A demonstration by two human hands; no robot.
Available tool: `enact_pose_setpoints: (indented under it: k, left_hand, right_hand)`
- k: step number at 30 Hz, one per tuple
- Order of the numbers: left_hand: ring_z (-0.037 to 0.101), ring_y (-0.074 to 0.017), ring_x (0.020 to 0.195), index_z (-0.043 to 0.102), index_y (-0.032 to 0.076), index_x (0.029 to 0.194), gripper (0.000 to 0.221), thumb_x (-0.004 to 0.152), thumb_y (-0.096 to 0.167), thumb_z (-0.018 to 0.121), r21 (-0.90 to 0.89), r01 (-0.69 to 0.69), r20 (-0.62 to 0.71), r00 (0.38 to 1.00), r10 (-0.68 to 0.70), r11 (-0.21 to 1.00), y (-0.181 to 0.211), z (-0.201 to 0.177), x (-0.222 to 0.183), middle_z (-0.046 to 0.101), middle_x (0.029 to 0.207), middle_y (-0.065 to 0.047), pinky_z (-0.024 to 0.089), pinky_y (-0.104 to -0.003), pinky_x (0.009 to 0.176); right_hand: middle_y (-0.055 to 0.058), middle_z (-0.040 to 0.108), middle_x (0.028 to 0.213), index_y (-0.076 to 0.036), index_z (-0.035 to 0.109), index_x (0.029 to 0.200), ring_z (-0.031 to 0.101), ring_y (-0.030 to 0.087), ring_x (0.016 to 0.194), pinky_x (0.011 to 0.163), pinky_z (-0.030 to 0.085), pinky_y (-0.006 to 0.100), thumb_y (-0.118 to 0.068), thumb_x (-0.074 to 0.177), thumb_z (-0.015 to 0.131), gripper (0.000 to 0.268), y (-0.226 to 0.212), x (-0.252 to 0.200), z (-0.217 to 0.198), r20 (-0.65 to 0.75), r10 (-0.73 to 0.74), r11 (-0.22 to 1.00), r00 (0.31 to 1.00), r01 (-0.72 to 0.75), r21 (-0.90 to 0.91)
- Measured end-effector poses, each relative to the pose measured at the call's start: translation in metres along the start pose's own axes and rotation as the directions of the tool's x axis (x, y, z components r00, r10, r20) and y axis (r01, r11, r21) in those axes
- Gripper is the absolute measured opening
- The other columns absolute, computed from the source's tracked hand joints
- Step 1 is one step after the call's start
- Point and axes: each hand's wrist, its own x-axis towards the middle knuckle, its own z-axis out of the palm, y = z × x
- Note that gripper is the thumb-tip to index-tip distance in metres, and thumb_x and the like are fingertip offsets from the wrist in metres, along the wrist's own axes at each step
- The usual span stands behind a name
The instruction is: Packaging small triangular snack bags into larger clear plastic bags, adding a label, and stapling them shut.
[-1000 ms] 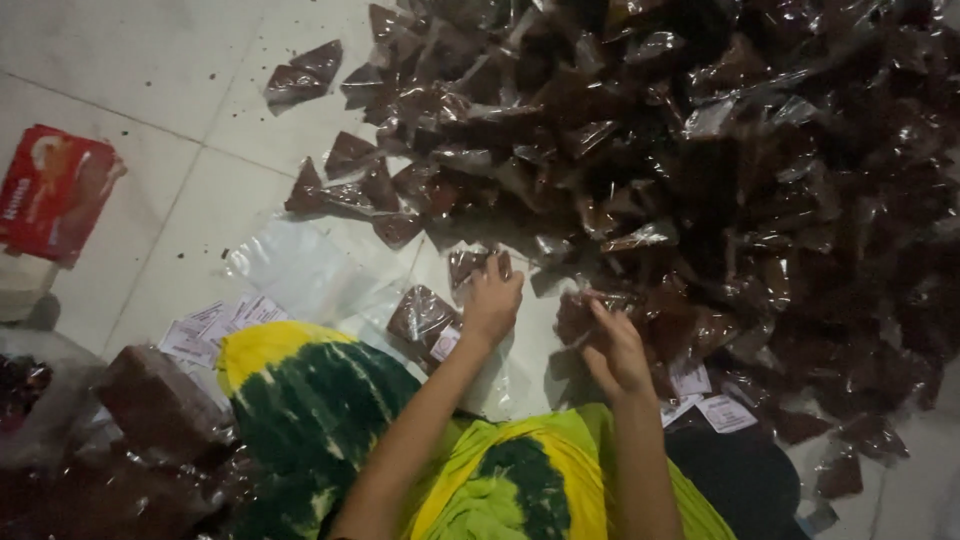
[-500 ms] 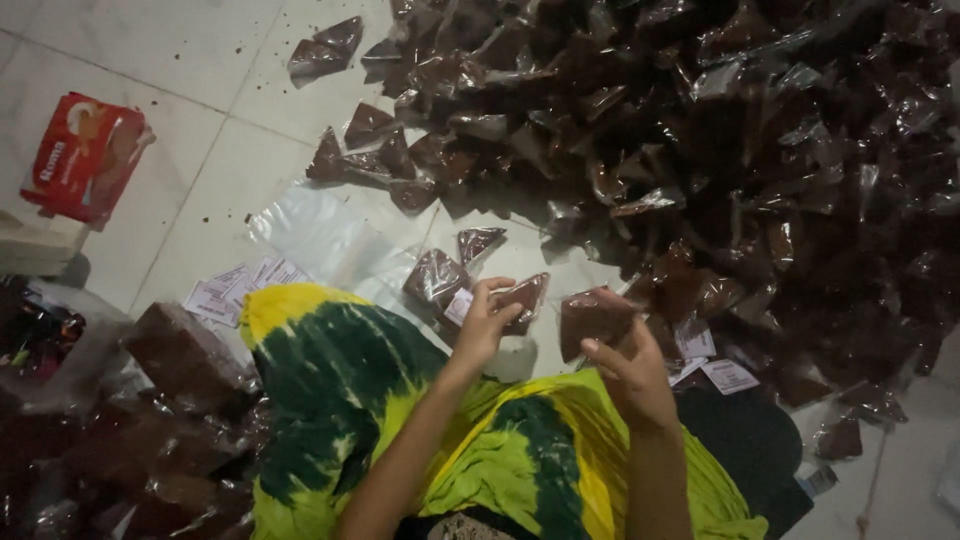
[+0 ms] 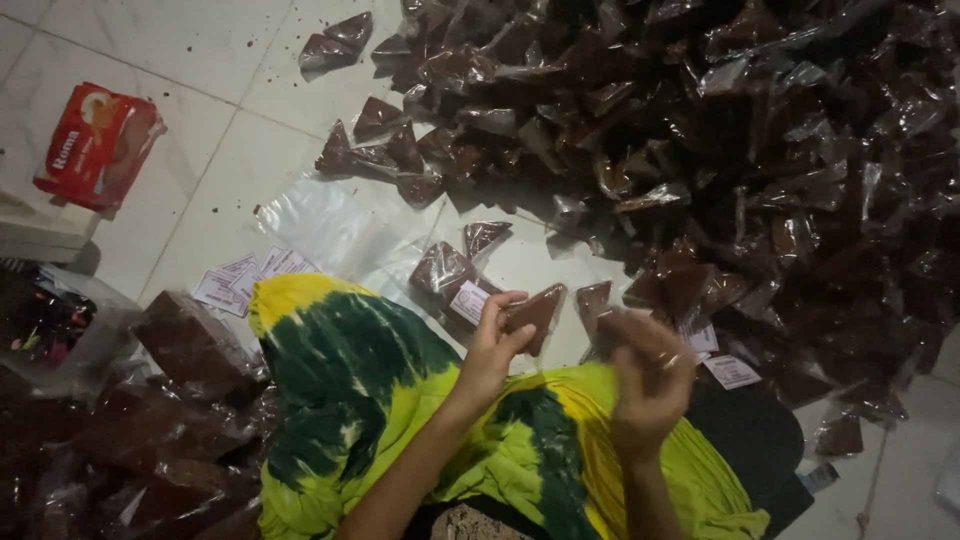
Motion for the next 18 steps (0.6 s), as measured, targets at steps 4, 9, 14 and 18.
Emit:
enact_pose_setpoints:
  k: [4, 9, 14, 18]
  left_hand:
    - [0.057, -0.035, 0.127, 0.054, 0.01, 0.136, 0.049, 0.089, 0.009, 0.066, 0.096, -0.144, -0.008, 0.989, 0.145, 0.985, -0.01, -0.011, -0.001, 0.058, 0.137, -0.02, 0.045, -0.047, 0.106]
    - [0.053, -0.0453, 0.13, 0.078, 0.013, 0.093, 0.025, 0.078, -0.006, 0.072, 0.405, -0.448, 0.121, 0.89, 0.439, 0.797, -0.03, -0.012, 0.012, 0.055, 0.138, -0.014, 0.041, -0.051, 0.111]
    - [0.034, -0.0511, 0.136, 0.057, 0.016, 0.13, 0.051, 0.083, 0.023, 0.077, 0.934, -0.325, 0.183, 0.791, 0.584, 0.147, -0.08, -0.007, 0.021, 0.033, 0.15, -0.025, 0.029, -0.067, 0.101]
    - [0.024, -0.0522, 0.146, 0.04, 0.017, 0.152, 0.086, 0.076, 0.037, 0.077, 0.977, -0.146, 0.202, 0.861, 0.467, -0.152, -0.138, -0.044, 0.069, 0.025, 0.161, -0.027, 0.021, -0.078, 0.105]
  right_hand:
    - [0.02, 0.05, 0.132, -0.009, 0.037, 0.143, 0.057, 0.03, 0.115, 0.097, 0.051, 0.044, -0.007, 0.102, 0.052, 0.044, 0.022, 0.007, 0.007, 0.048, 0.784, 0.506, 0.618, -0.682, 0.529]
    - [0.003, 0.065, 0.116, -0.02, 0.061, 0.132, 0.059, 0.013, 0.102, 0.096, 0.048, 0.031, -0.035, 0.107, 0.051, 0.031, 0.029, -0.007, 0.037, 0.387, 0.843, 0.139, 0.372, -0.848, 0.511]
    - [0.03, 0.036, 0.147, -0.003, 0.016, 0.153, 0.036, 0.042, 0.139, 0.119, 0.024, 0.053, -0.02, 0.093, 0.075, 0.085, 0.079, -0.038, 0.079, 0.184, 0.533, 0.82, 0.826, -0.557, 0.128]
    - [0.023, 0.047, 0.135, -0.005, 0.038, 0.143, 0.045, 0.04, 0.131, 0.118, 0.029, 0.049, -0.019, 0.087, 0.08, 0.071, 0.172, -0.08, 0.102, 0.328, 0.333, 0.922, 0.884, -0.233, -0.31]
